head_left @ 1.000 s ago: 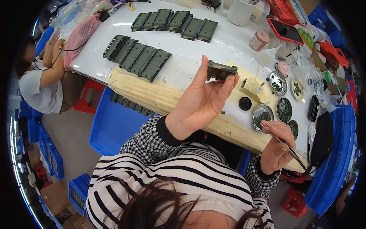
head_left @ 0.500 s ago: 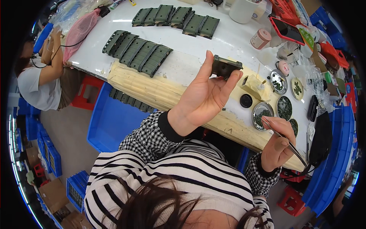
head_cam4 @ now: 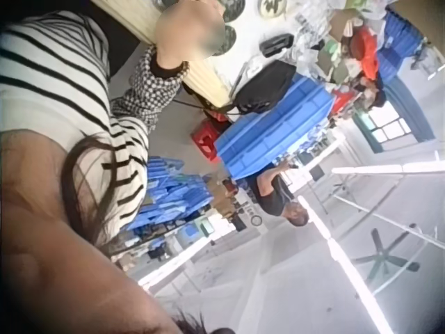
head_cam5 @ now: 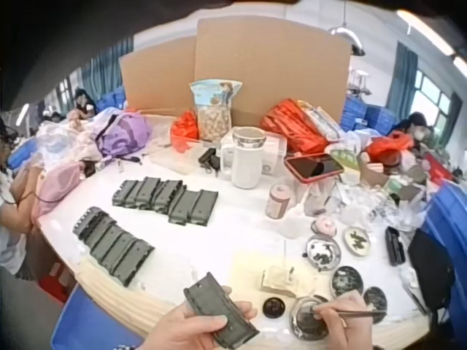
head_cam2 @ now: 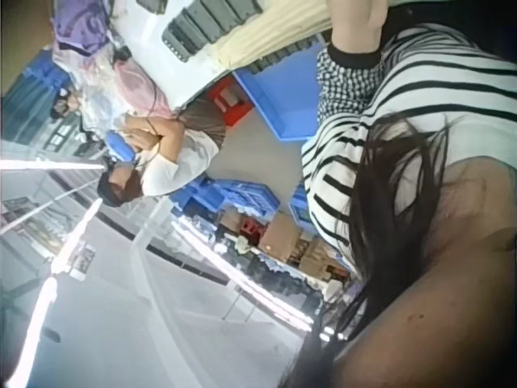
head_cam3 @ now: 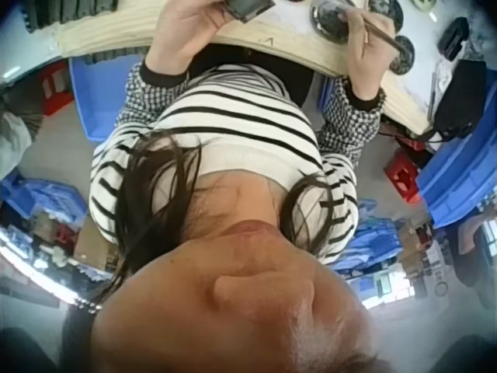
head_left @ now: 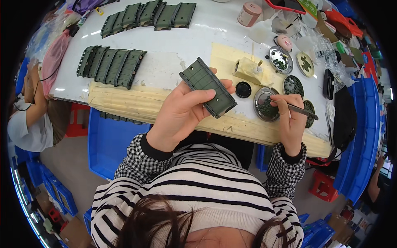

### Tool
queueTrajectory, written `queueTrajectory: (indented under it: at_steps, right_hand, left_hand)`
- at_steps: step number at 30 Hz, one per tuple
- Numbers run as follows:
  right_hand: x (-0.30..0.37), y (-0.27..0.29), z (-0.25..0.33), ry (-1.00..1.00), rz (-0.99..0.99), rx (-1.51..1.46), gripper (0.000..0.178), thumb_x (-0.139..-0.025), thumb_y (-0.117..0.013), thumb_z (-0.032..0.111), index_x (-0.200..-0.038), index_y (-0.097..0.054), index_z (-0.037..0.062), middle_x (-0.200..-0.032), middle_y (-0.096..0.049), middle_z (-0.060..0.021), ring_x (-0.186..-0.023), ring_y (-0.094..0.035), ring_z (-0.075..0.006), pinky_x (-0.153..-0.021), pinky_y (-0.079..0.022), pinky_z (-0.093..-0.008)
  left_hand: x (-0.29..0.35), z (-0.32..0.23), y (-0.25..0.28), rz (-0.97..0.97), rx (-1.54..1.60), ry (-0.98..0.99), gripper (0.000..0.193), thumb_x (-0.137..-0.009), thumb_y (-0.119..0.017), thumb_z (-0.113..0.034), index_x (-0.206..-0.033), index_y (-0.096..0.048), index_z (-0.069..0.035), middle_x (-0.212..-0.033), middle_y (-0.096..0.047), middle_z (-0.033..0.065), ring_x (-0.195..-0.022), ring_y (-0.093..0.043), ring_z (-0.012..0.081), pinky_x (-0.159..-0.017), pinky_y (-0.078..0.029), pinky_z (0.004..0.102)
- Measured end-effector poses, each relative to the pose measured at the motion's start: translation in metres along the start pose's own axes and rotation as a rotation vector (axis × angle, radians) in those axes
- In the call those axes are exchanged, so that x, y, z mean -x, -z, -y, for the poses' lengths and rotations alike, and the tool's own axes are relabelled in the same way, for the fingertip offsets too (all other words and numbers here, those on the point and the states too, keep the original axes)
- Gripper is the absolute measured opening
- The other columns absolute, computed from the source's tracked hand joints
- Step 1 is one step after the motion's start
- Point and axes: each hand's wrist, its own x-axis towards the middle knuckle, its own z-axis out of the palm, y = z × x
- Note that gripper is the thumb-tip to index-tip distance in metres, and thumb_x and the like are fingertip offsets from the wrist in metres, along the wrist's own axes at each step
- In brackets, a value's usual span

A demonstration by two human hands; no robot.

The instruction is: Assembling and applying details to small plastic toy tank models using a stylus and brush.

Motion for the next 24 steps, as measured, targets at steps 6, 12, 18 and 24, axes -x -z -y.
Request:
queueTrajectory:
  at_steps: [6,12,18,24]
  right_hand:
    - [0.000,-0.002,-0.003,0.035,0.024,0.115,0.013,-0.089,-0.060,0.013,-0.090,-0.070,0.0048,-0.074,-0.063,-0.0029,-0.079,-0.051,-0.0215,-0.073,-0.039,-0.0327]
    - [-0.002,0.000,0.000,0.057,0.038,0.116,0.014,-0.091,-0.058,0.012,-0.090,-0.069,0.0040,-0.075,-0.063,-0.0029,-0.080,-0.051,-0.0207,-0.074,-0.039,-0.0325]
    - [-0.002,-0.002,0.019,-0.018,-0.011,-0.252,0.022,-0.096,-0.052,0.013,-0.091,-0.067,-0.0016,-0.080,-0.059,-0.0069,-0.077,-0.056,-0.0159,-0.071,-0.042,-0.0277]
    - [-0.003,0.009,0.005,0.003,0.043,0.091,0.015,-0.091,-0.059,0.013,-0.089,-0.070,0.0027,-0.074,-0.065,-0.0049,-0.077,-0.055,-0.0202,-0.071,-0.040,-0.0326]
  left_hand:
    - [0.003,0.006,-0.003,-0.069,-0.112,-0.052,0.059,-0.089,-0.051,0.005,-0.143,-0.028,-0.001,-0.127,-0.051,0.0219,-0.122,-0.052,0.0320,-0.096,-0.051,0.0404]
    - [0.006,0.009,-0.008,0.047,-0.227,-0.149,0.050,-0.093,-0.050,-0.002,-0.141,-0.035,-0.008,-0.127,-0.051,0.0190,-0.117,-0.057,0.0301,-0.092,-0.053,0.0401]
    - [0.006,0.016,-0.008,0.117,-0.238,0.062,0.019,-0.101,-0.044,-0.019,-0.112,-0.050,-0.005,-0.125,-0.052,0.0149,-0.111,-0.060,0.0275,-0.089,-0.055,0.0370]
    - [0.005,0.020,-0.008,0.136,-0.181,0.060,0.018,-0.102,-0.043,-0.021,-0.102,-0.049,-0.004,-0.125,-0.052,0.0155,-0.109,-0.061,0.0288,-0.086,-0.056,0.0372]
